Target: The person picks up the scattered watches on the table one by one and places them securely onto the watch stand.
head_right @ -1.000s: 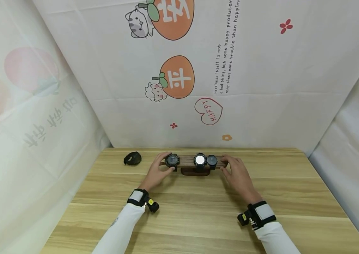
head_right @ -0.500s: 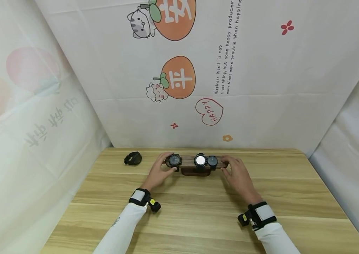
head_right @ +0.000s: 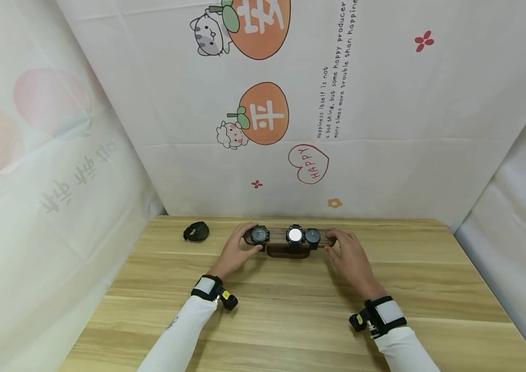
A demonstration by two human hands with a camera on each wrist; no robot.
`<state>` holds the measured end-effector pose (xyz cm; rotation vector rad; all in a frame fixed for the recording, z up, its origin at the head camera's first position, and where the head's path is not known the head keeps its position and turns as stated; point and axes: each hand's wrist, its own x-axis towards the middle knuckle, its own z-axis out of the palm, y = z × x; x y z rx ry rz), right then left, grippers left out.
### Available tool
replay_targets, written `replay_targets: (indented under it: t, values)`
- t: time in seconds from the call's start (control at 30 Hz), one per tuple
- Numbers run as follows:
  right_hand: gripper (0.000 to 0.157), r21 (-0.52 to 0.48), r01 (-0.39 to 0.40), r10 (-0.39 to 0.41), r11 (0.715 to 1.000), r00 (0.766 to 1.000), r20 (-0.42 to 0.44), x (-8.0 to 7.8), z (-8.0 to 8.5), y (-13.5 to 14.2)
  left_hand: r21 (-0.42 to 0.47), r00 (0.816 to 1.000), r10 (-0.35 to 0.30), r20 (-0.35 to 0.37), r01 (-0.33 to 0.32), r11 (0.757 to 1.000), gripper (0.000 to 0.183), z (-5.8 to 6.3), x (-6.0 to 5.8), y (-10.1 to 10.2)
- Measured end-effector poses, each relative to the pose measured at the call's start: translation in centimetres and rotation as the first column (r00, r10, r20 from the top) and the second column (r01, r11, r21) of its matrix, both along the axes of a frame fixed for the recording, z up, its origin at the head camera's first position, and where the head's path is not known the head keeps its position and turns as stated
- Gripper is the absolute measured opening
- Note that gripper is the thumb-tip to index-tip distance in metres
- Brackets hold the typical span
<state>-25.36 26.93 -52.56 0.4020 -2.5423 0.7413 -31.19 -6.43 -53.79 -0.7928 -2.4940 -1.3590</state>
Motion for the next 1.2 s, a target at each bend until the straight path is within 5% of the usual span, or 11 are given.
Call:
replay_targets:
  t: [0.5, 1.2]
  values:
    - [0.038, -0.007, -0.010, 0.010, 1.000, 1.000, -0.015, 0.0, 0.1, 0.0, -0.065, 0.995, 0.007, -0.101, -0.014, 0.998, 0.064, 0.1, -0.4, 0.7]
    - [0.038, 0.016, -0.009, 0.009, 1.000, 1.000, -0.024, 0.0, 0.0, 0.1, -0.139, 0.994, -0.004, -0.112, -0.011, 0.990, 0.066, 0.6, -0.2, 1.8]
